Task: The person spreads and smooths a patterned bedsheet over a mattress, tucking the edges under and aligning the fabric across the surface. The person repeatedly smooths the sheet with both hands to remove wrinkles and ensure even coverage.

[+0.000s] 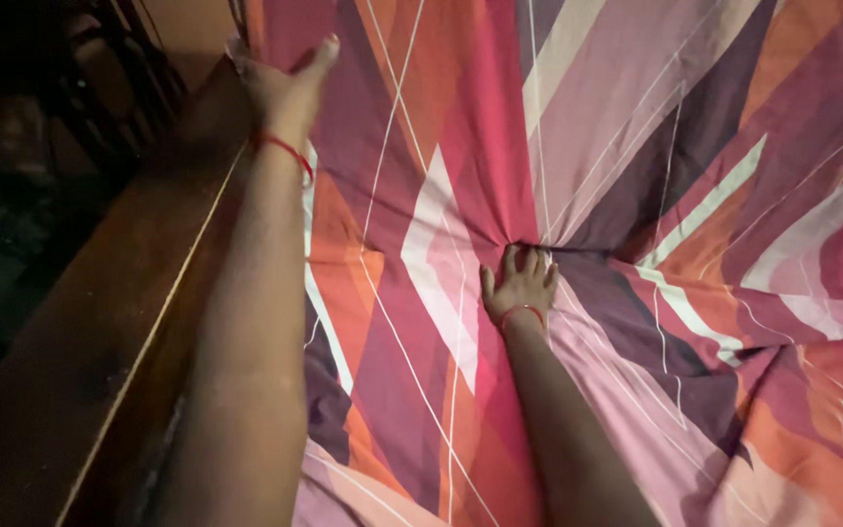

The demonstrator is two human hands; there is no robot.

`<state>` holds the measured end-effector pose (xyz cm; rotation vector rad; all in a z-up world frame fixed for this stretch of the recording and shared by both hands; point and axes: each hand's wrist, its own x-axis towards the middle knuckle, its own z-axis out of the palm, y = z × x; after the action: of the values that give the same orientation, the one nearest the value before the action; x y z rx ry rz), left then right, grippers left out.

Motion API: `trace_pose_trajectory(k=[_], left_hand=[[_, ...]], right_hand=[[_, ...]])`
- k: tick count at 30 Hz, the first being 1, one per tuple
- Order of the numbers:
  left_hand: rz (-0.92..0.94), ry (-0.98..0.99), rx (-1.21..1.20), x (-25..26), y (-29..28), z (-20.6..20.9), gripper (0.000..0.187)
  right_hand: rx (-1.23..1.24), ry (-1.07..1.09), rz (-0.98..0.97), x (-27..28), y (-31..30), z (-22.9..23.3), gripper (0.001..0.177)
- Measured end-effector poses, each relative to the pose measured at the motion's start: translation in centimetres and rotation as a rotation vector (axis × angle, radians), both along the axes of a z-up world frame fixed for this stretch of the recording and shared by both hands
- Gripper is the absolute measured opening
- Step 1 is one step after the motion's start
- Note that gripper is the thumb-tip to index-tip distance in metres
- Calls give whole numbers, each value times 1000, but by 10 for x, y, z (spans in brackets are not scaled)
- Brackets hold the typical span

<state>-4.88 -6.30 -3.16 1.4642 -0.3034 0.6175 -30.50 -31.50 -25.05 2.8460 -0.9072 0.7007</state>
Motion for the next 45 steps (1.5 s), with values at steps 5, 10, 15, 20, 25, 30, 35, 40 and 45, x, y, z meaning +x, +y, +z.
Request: trace_pose_trajectory(k=[5,10,15,20,25,30,35,40,45], left_hand=[[-373,488,89,18,44,38,117],[-341,434,265,24,51,36,110],[-147,290,461,29,46,30,108],[-215,270,457,45,46,25,121],[232,2,505,12,24,12,102],[251,-328,533,-103,9,-126,45],[-5,174,1172,-136,23,-206,99],[-84,215,1311,-123,22,-198,125],[-139,259,1341,-102,14,-189,119]], right_hand=[[-17,57,-29,2,-3,-3,73],[-17,16,-25,5,-7,-10,73],[-22,5,-19,6,-5,-5,74],[3,16,-11,4,-7,-7,75],[13,-19,6,2,-6,-8,74],[12,-30,3,3,-7,-8,74],[1,-22,15,4,-14,-18,74],[17,36,-18,9,-16,-11,76],[132,105,53,4,-26,-9,80]])
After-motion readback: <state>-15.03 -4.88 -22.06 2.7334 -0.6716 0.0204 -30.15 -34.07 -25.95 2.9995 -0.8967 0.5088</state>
